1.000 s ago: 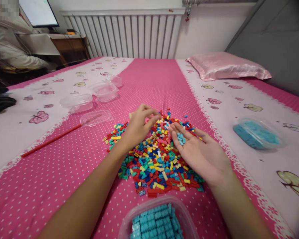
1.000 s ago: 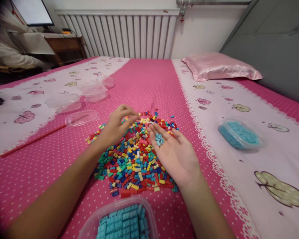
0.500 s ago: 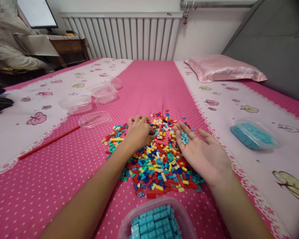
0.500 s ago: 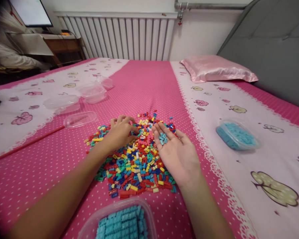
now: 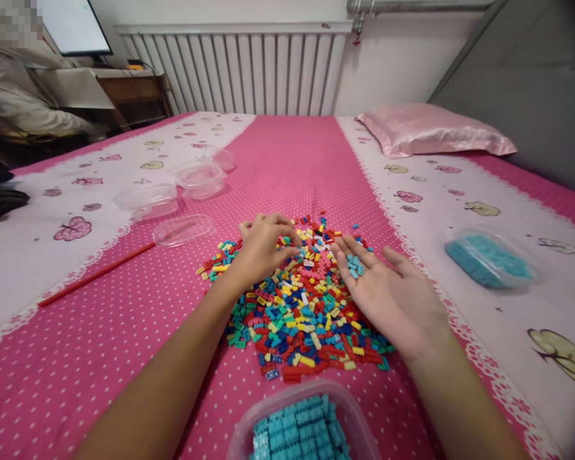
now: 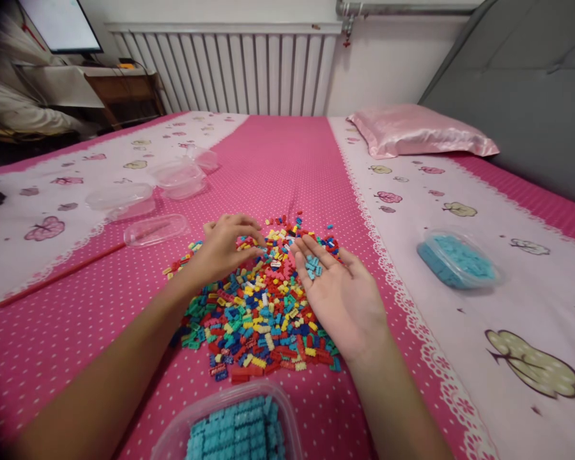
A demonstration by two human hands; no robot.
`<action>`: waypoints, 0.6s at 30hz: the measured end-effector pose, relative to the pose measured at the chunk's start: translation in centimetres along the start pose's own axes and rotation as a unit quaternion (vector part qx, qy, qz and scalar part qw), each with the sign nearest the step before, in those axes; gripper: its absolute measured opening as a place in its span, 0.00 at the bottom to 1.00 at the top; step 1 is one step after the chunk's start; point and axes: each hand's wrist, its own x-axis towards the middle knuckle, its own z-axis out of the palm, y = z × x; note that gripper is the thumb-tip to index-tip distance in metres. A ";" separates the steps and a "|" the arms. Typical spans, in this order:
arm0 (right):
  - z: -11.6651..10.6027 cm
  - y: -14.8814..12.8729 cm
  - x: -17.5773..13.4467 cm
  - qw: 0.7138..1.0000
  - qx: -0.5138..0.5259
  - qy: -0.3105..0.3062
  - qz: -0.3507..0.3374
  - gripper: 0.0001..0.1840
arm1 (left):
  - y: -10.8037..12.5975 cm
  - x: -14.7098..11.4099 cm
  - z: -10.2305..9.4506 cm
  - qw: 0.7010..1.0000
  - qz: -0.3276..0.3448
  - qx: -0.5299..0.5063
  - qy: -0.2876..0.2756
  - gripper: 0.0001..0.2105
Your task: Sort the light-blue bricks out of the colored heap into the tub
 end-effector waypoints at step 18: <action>-0.3 -0.2 0.0 0.999 0.049 0.002 -0.006 0.26 | -0.1 0.2 3.5 0.996 0.061 0.071 0.004 0.08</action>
